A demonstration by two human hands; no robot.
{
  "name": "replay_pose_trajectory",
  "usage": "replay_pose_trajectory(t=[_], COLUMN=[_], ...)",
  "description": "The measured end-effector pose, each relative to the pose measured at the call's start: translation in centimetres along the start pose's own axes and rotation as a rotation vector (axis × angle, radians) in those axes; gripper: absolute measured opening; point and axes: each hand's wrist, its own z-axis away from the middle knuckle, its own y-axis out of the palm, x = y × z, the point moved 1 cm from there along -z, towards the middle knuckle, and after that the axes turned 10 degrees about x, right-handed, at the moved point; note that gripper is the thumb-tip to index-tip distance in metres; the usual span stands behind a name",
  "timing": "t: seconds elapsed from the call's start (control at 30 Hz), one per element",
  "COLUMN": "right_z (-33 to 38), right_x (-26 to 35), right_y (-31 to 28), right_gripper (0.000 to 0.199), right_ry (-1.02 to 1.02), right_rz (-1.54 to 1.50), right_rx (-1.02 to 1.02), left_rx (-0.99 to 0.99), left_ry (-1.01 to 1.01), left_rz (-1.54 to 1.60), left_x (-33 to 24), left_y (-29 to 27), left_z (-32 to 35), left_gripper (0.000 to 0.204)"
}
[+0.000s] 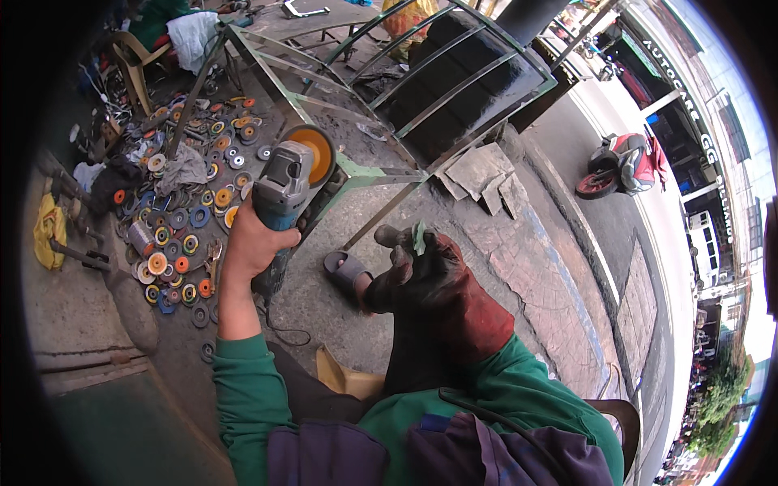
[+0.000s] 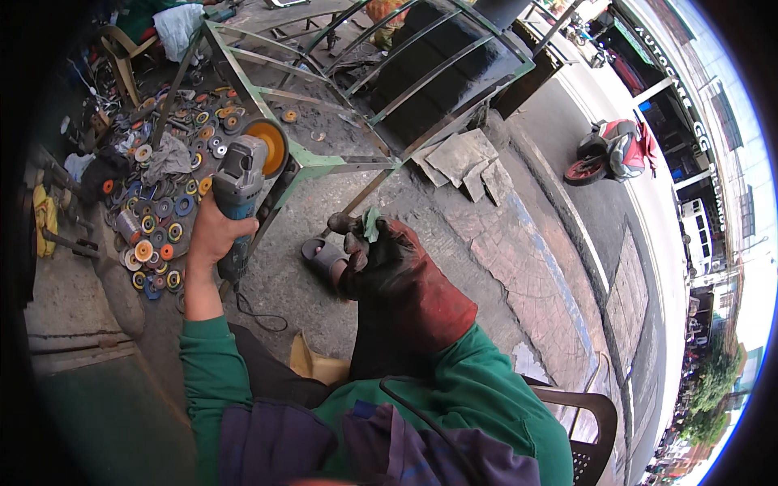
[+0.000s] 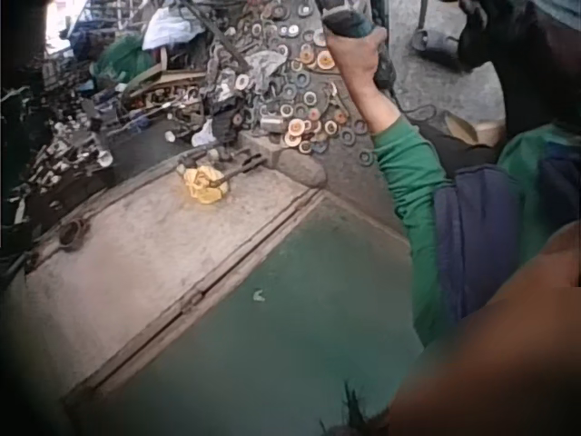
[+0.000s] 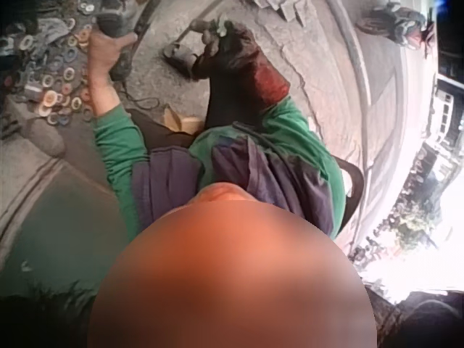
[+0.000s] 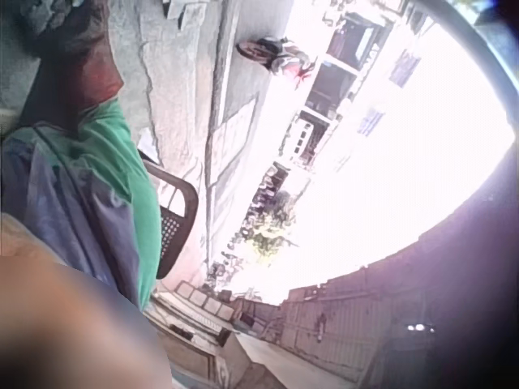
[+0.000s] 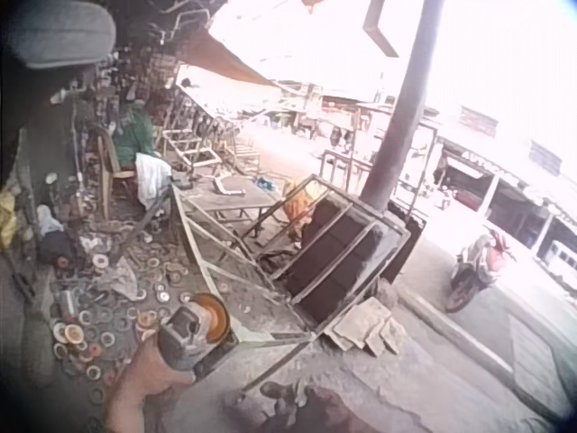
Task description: The person uses an angle grinder to smooth the edges of a green metal frame. They hold the frame with a gloved left hand and operate the grinder with the right, moving along the frame's edges and corners.
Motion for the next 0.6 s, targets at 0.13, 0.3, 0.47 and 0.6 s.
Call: replay_pose_trajectory(t=[0.13, 0.3, 0.47, 0.6], right_z=[0.7, 1.2, 0.2, -0.7], right_x=[0.7, 1.4, 1.2, 1.3], right_y=[0.3, 1.7, 0.2, -1.0], right_gripper=[0.018, 0.026, 0.030, 0.036], right_ry=[-0.007, -0.153, 0.160, 0.182], right_rz=[-0.096, 0.286, -0.486, -0.574], right_rx=[-0.029, -0.031, 0.061, 0.269], left_rx=[-0.052, -0.118, -0.072, -0.110], left_ry=[-0.039, -0.008, -0.033, -0.007], left_rz=[-0.021, -0.105, -0.139, -0.119], left_x=[-0.4, -1.2, -1.3, -1.4], left_y=[-0.1, 0.4, 0.5, 0.4], left_z=[-0.3, 0.4, 1.0, 0.5], left_gripper=[0.061, 0.060, 0.061, 0.059])
